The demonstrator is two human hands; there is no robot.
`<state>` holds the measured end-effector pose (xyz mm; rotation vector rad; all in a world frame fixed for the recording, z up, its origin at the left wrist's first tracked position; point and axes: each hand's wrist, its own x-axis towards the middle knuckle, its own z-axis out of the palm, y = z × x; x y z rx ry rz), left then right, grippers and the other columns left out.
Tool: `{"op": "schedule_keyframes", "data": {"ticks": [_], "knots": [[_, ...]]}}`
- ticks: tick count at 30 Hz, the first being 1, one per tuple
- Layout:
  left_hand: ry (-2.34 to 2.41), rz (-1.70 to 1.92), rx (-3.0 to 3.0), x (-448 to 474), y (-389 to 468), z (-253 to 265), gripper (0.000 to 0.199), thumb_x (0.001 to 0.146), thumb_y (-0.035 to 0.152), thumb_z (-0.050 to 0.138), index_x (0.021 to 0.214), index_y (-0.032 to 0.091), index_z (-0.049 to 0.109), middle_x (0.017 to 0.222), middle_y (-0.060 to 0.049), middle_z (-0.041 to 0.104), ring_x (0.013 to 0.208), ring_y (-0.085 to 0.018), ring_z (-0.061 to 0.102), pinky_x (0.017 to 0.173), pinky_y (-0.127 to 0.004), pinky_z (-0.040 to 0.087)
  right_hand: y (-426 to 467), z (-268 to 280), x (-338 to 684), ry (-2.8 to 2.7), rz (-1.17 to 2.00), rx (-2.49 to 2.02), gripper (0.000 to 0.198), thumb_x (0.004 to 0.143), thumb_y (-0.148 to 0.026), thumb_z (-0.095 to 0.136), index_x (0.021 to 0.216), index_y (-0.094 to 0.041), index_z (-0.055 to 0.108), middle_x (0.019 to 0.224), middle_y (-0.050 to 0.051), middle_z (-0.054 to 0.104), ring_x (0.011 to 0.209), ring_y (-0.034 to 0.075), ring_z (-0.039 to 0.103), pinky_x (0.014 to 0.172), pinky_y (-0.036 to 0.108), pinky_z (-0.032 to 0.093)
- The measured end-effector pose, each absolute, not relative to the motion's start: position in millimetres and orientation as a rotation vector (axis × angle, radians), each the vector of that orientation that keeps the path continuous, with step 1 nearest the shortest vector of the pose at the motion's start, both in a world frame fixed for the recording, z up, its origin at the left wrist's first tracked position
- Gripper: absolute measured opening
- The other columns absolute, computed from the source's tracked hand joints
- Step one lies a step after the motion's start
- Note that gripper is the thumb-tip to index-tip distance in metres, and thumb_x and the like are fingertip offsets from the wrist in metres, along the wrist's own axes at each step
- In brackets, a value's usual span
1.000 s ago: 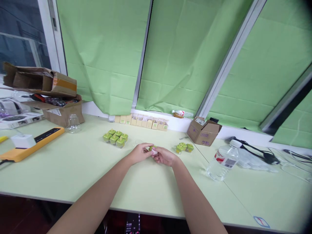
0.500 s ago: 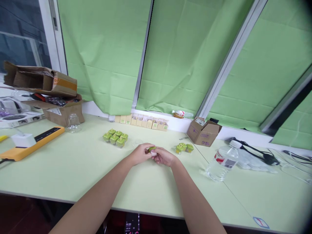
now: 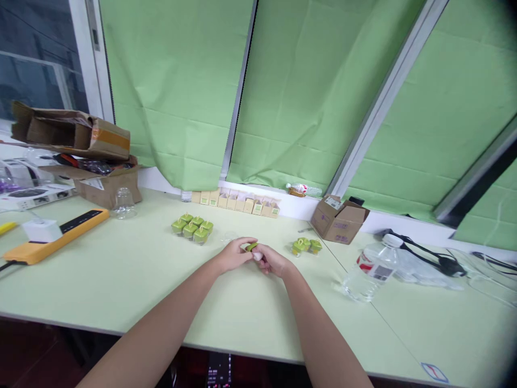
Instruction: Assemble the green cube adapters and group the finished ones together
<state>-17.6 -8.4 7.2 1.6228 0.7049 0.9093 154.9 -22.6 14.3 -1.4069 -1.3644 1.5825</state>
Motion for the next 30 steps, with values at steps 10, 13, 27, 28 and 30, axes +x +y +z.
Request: {"op": "schedule_keyframes", "data": {"ticks": [10, 13, 27, 28, 30], "knots": [[0.653, 0.887, 1.589, -16.9, 4.6, -5.3, 0.048, 0.072, 0.011, 0.058, 0.119, 0.018, 0.062, 0.117, -0.008, 0.064, 0.075, -0.012, 0.062, 0.072, -0.028, 0.053, -22.0, 11.2, 162.7, -1.376, 1.764, -1.291, 0.023, 0.068, -0.039, 0.041, 0.069, -0.018, 0.051, 0.042, -0.004, 0.041, 0.036, 0.009, 0.026, 0.035, 0.022, 0.026], [0.633, 0.936, 1.603, -17.1, 8.3, -9.6, 0.041, 0.071, 0.013, 0.06, 0.112, 0.019, 0.06, 0.117, -0.007, 0.061, 0.073, -0.011, 0.061, 0.068, -0.025, 0.052, -22.3, 12.2, 162.0, -1.336, 1.764, -1.255, 0.023, 0.067, -0.036, 0.044, 0.077, -0.017, 0.054, 0.048, -0.002, 0.048, 0.039, 0.009, 0.028, 0.035, 0.021, 0.023], [0.879, 1.005, 1.634, -17.1, 16.7, -16.6, 0.03, 0.08, 0.016, 0.054, 0.109, 0.018, 0.06, 0.081, -0.003, 0.061, 0.058, -0.013, 0.063, 0.053, -0.023, 0.048, -9.1, 3.3, 166.3, -1.628, 0.308, -1.508, 0.037, 0.071, -0.03, 0.061, 0.107, -0.023, 0.067, 0.103, 0.003, 0.069, 0.082, 0.018, 0.06, 0.081, 0.033, 0.048], [0.887, 1.008, 1.642, -17.6, 16.5, -16.7, 0.03, 0.08, 0.016, 0.054, 0.109, 0.018, 0.06, 0.078, -0.002, 0.061, 0.057, -0.012, 0.063, 0.052, -0.023, 0.047, -9.5, 0.5, 166.4, -1.699, 0.274, -1.533, 0.037, 0.072, -0.029, 0.061, 0.108, -0.024, 0.068, 0.103, 0.003, 0.07, 0.083, 0.019, 0.061, 0.082, 0.034, 0.048], [0.911, 1.015, 1.68, -19.4, 17.1, -17.5, 0.029, 0.08, 0.017, 0.054, 0.108, 0.018, 0.06, 0.075, -0.001, 0.06, 0.055, -0.012, 0.062, 0.052, -0.022, 0.046, -10.7, -5.0, 166.1, -1.819, 0.272, -1.589, 0.039, 0.072, -0.026, 0.061, 0.11, -0.024, 0.069, 0.101, 0.005, 0.071, 0.085, 0.02, 0.062, 0.083, 0.034, 0.047]]}}
